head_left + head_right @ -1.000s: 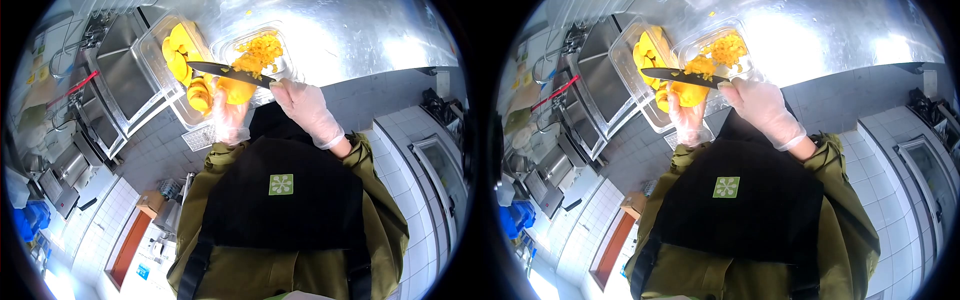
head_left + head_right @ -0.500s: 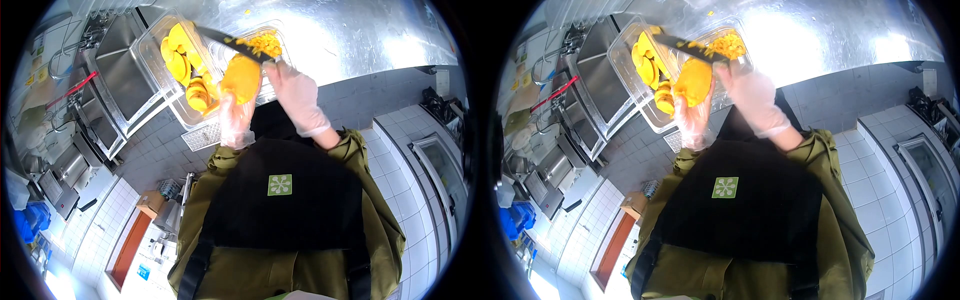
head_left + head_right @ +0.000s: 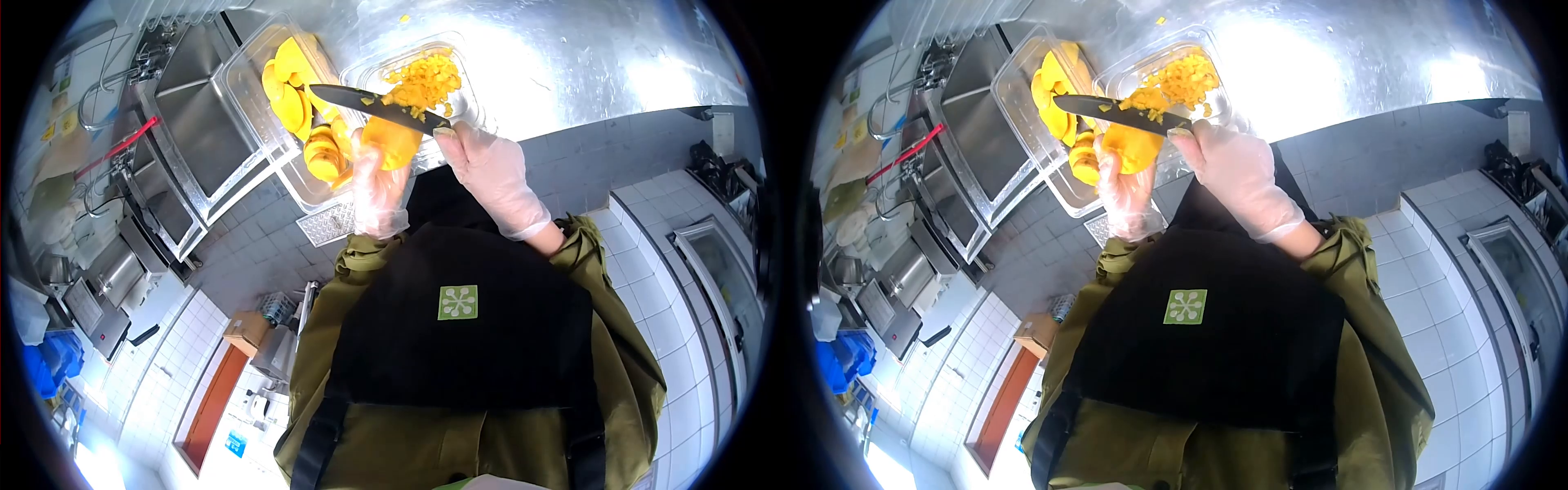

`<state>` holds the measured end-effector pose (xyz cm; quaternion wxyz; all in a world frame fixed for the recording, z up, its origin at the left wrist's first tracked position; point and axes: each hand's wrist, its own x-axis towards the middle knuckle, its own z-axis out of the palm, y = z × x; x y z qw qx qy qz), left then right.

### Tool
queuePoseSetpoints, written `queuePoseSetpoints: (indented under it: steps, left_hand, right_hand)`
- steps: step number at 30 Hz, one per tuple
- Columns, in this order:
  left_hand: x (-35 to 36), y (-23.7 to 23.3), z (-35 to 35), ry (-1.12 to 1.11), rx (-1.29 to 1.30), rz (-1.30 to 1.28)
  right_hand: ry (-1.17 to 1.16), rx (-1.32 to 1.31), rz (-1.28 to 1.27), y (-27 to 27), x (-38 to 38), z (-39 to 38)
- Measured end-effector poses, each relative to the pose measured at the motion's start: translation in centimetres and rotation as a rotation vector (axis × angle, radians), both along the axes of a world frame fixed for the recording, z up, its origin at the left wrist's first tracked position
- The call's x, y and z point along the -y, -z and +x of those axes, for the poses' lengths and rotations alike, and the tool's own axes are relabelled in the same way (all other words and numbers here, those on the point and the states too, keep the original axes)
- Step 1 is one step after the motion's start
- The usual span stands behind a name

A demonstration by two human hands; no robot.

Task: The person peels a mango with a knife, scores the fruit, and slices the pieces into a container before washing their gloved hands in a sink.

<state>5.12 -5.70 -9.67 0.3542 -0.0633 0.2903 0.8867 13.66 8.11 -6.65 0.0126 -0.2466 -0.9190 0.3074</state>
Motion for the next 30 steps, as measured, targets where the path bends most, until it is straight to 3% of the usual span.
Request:
queuePoseSetpoints:
  steps: [4,13,16,23,30]
  left_hand:
    - [-0.6,-1.0,-0.2,0.001,-0.011,-0.033]
    - [-1.0,-0.9,0.0,-0.03,-0.036,-0.134]
    - [-0.6,-0.6,0.1,-0.01,-0.032,-0.113]
    - [0.7,-0.4,0.4,-0.078,0.1,-0.007]
    - [1.4,0.7,0.5,-0.11,0.176,0.029]
  right_hand:
    - [0.063,-0.099,0.086,1.0,1.1,-0.5]
    - [0.09,-0.041,0.109,1.0,1.6,-1.9]
    - [0.123,-0.035,0.058,1.2,1.4,-2.5]
    - [0.205,-0.084,-0.426,-0.1,-1.2,-1.5]
    - [0.096,-0.074,-0.335,0.3,0.1,-0.3]
